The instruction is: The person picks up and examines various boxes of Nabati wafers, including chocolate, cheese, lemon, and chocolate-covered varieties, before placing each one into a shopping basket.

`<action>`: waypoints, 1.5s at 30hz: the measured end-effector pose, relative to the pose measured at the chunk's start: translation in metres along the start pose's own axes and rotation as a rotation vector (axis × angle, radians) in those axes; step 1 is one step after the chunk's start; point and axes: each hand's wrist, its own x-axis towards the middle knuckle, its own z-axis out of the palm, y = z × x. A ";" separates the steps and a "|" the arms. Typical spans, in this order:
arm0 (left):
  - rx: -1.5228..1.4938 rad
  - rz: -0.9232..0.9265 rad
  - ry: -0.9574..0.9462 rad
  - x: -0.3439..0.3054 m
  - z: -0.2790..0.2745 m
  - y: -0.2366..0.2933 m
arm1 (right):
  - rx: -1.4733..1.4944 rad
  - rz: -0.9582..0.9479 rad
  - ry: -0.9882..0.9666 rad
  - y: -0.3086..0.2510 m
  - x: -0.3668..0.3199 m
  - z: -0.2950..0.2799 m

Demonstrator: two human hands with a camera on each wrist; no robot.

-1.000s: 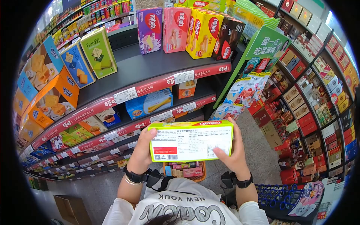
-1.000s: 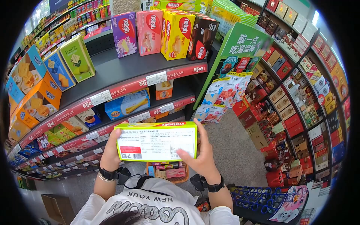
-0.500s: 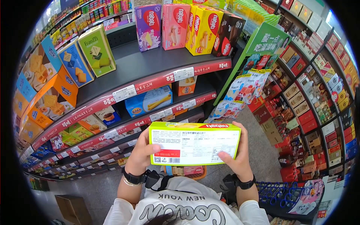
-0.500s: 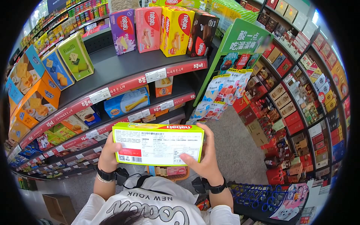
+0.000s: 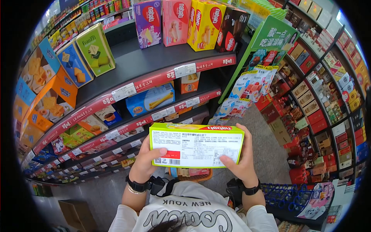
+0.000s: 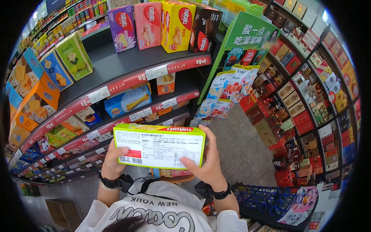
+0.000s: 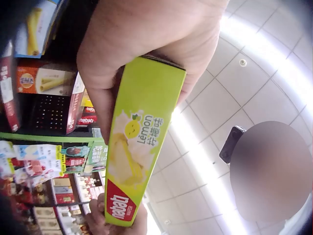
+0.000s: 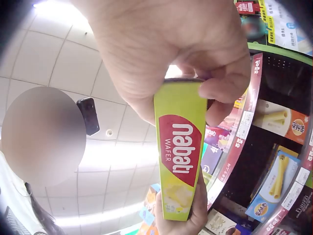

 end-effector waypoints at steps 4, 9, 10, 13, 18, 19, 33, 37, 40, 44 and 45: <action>0.000 0.008 0.030 -0.007 0.007 -0.009 | 0.023 0.034 -0.017 0.000 -0.005 -0.008; 0.018 0.032 0.115 -0.020 0.020 -0.022 | 0.022 0.038 -0.049 0.002 -0.013 -0.018; 0.034 0.038 0.138 -0.023 0.023 -0.024 | 0.021 0.039 -0.055 0.003 -0.015 -0.020; 0.031 0.052 0.178 -0.032 0.029 -0.032 | -0.016 0.012 -0.069 0.009 -0.019 -0.025; -0.043 0.044 0.168 -0.048 0.031 -0.043 | -0.001 0.029 -0.090 0.008 -0.030 -0.029; -0.041 0.044 0.170 -0.051 0.030 -0.045 | 0.000 0.030 -0.094 0.008 -0.033 -0.029; 0.254 -0.453 0.024 -0.029 -0.017 -0.092 | -0.182 0.241 -0.059 0.052 -0.083 -0.043; -0.068 -0.747 0.058 0.007 -0.051 -0.127 | -0.366 0.024 -0.093 0.089 -0.105 -0.045; 0.000 -0.851 0.011 0.025 -0.095 -0.188 | -0.364 0.033 -0.120 0.121 -0.127 -0.035; 0.142 -0.994 0.098 0.044 -0.125 -0.246 | -0.217 0.287 0.029 0.193 -0.153 -0.019; 0.121 -1.003 0.139 0.047 -0.139 -0.264 | -0.166 0.392 0.072 0.211 -0.162 -0.016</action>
